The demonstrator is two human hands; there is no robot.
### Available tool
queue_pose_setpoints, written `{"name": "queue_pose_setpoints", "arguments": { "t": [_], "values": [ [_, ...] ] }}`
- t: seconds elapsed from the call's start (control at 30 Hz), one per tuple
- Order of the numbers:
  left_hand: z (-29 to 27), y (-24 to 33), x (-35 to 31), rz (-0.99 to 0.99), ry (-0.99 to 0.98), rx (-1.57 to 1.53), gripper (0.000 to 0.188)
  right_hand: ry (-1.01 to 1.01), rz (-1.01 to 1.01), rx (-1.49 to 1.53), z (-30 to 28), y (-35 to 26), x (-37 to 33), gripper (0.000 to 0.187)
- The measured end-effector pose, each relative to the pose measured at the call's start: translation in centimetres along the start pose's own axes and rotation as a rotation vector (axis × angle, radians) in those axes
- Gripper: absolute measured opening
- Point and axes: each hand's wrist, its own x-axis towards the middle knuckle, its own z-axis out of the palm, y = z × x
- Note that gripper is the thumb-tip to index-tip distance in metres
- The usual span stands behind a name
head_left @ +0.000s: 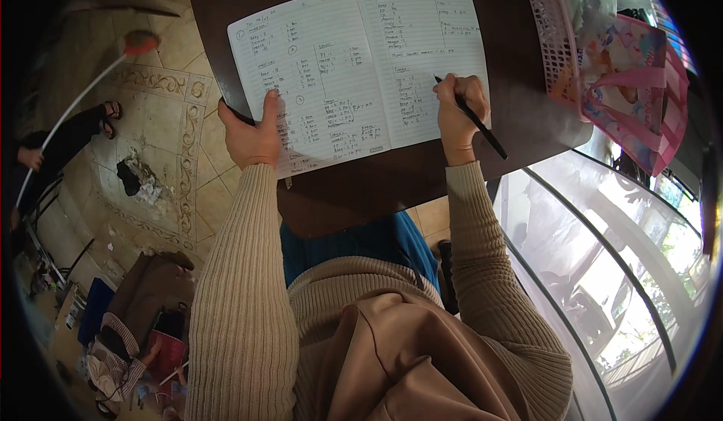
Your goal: The recorder sits at a desk and writes notes and numbers into a notebook while other staff members clean the kitchen area.
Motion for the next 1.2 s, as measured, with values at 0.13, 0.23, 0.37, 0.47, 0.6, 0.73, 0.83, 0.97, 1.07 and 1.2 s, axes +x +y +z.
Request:
{"name": "queue_pose_setpoints", "arguments": {
  "t": [0.13, 0.23, 0.37, 0.47, 0.6, 0.73, 0.83, 0.97, 1.07, 1.2],
  "values": [
    [0.3, -0.4, 0.2, 0.007, 0.024, 0.025, 0.088, 0.092, 0.036, 0.073, 0.1, -0.4, -0.1, 0.029],
    [0.5, -0.9, 0.4, 0.030, 0.041, 0.022, 0.090, 0.096, 0.051, 0.046, 0.2, -0.4, -0.1, 0.029],
    [0.6, -1.1, 0.5, 0.047, 0.042, 0.014, 0.090, 0.054, 0.037, 0.004, 0.2, 0.2, 0.0, 0.030],
    [0.3, -0.5, 0.2, 0.023, 0.037, 0.035, 0.089, 0.038, 0.007, -0.035, 0.0, 0.3, -0.2, 0.030],
    [0.2, -0.4, 0.2, 0.007, 0.028, 0.033, 0.089, 0.080, 0.054, 0.023, 0.1, -0.1, -0.1, 0.031],
    [0.4, -0.8, 0.3, 0.023, 0.043, 0.030, 0.088, 0.076, 0.011, 0.020, 0.2, 0.1, -0.1, 0.032],
    [0.3, -0.5, 0.3, 0.018, 0.036, 0.032, 0.089, 0.058, 0.112, 0.039, 0.2, -0.1, -0.2, 0.033],
    [0.3, -0.6, 0.2, 0.031, 0.027, 0.007, 0.089, 0.104, 0.063, 0.033, 0.3, 0.3, -0.1, 0.033],
    [0.3, -0.6, 0.3, 0.016, 0.049, 0.045, 0.089, 0.093, 0.009, 0.005, 0.4, 0.4, -0.1, 0.032],
    [0.3, -0.4, 0.2, 0.012, 0.038, 0.056, 0.089, 0.117, 0.056, 0.006, 0.3, 0.4, -0.2, 0.032]
  ]
}}
